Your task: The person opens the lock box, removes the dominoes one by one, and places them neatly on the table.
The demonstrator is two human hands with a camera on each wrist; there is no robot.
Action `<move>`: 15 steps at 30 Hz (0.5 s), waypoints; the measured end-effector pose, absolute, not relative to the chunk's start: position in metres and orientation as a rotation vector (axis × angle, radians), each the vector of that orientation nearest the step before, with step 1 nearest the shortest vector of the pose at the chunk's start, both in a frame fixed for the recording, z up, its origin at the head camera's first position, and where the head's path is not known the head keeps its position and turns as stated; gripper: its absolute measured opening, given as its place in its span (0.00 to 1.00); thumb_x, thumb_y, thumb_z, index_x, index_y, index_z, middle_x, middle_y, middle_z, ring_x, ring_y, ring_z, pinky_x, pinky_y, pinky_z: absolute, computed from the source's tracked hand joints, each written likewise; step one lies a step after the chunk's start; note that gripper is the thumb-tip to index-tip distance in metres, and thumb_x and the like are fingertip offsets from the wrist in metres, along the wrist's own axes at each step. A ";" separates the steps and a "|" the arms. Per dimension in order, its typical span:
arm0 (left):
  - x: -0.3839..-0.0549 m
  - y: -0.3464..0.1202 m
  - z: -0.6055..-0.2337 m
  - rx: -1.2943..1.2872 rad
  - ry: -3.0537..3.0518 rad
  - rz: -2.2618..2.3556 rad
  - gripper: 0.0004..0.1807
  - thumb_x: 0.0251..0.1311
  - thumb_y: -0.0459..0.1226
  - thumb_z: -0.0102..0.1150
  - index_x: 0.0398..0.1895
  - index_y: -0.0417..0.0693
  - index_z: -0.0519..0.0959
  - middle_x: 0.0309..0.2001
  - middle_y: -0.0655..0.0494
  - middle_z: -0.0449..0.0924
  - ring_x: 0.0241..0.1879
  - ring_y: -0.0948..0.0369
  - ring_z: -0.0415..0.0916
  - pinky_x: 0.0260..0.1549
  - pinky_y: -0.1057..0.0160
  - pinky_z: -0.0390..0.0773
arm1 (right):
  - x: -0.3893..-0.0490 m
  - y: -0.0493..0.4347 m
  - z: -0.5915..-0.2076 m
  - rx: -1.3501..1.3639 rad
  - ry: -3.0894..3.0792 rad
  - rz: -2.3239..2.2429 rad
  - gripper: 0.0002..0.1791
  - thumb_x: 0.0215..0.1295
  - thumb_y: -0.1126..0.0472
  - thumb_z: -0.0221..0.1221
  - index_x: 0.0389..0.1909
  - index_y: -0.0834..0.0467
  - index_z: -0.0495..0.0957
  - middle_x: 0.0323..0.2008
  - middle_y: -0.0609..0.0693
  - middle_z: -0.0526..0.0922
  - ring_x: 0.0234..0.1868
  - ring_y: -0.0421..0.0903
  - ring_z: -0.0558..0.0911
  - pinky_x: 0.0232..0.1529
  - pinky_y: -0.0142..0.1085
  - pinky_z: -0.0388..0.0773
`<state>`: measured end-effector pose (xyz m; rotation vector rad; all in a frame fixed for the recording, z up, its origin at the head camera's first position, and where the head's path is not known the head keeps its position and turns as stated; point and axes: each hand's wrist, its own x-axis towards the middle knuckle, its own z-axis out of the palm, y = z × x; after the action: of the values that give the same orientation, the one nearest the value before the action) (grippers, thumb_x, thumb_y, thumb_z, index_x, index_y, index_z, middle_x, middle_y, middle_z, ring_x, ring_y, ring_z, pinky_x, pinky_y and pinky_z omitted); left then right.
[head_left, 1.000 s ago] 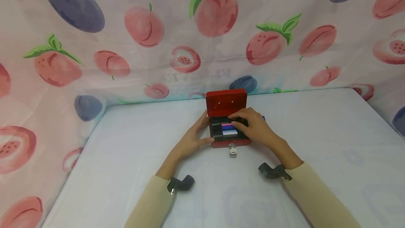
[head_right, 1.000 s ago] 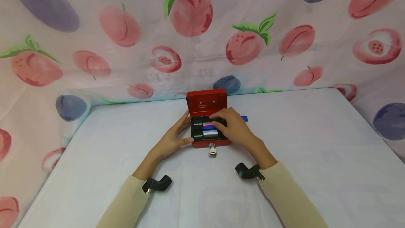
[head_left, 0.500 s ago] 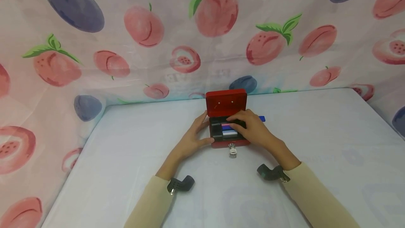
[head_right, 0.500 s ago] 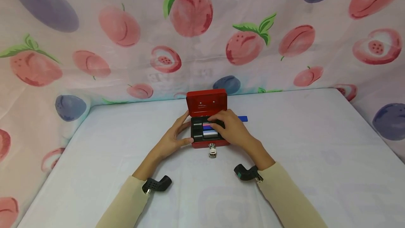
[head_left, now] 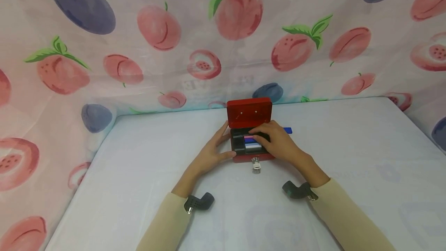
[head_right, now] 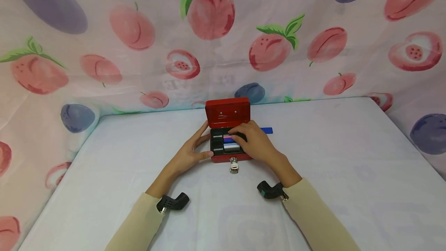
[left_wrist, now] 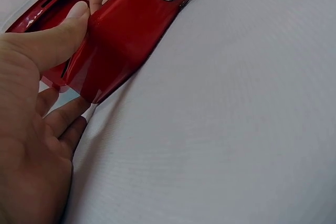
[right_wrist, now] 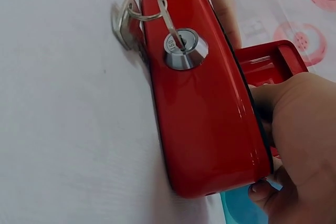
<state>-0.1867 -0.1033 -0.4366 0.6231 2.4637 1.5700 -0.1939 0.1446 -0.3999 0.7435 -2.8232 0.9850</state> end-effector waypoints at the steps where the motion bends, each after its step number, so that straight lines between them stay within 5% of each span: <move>1: -0.186 -0.104 -0.436 0.618 2.462 1.574 0.51 0.55 0.42 0.67 0.74 0.76 0.44 0.71 0.61 0.58 0.69 0.59 0.57 0.65 0.38 0.49 | -0.194 0.144 -0.400 0.748 -2.823 0.973 0.14 0.66 0.58 0.60 0.51 0.53 0.82 0.52 0.54 0.80 0.53 0.52 0.71 0.54 0.52 0.73; 9: -0.189 -0.100 -0.436 0.640 2.434 1.602 0.54 0.53 0.42 0.69 0.74 0.77 0.42 0.74 0.65 0.48 0.68 0.58 0.59 0.65 0.42 0.52 | -0.195 0.145 -0.401 0.768 -2.817 0.925 0.14 0.67 0.58 0.59 0.52 0.54 0.81 0.51 0.54 0.80 0.55 0.52 0.71 0.56 0.53 0.72; 15: -0.185 -0.098 -0.426 0.622 2.434 1.605 0.55 0.53 0.38 0.69 0.76 0.68 0.41 0.74 0.54 0.49 0.68 0.51 0.59 0.65 0.39 0.50 | -0.195 0.144 -0.402 0.790 -2.818 0.935 0.14 0.66 0.58 0.59 0.51 0.54 0.82 0.51 0.53 0.80 0.54 0.52 0.72 0.56 0.52 0.72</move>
<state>-0.1849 -0.0984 -0.4264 0.6216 2.4338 1.6052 -0.1951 0.1440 -0.4016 0.7896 -2.8176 0.9345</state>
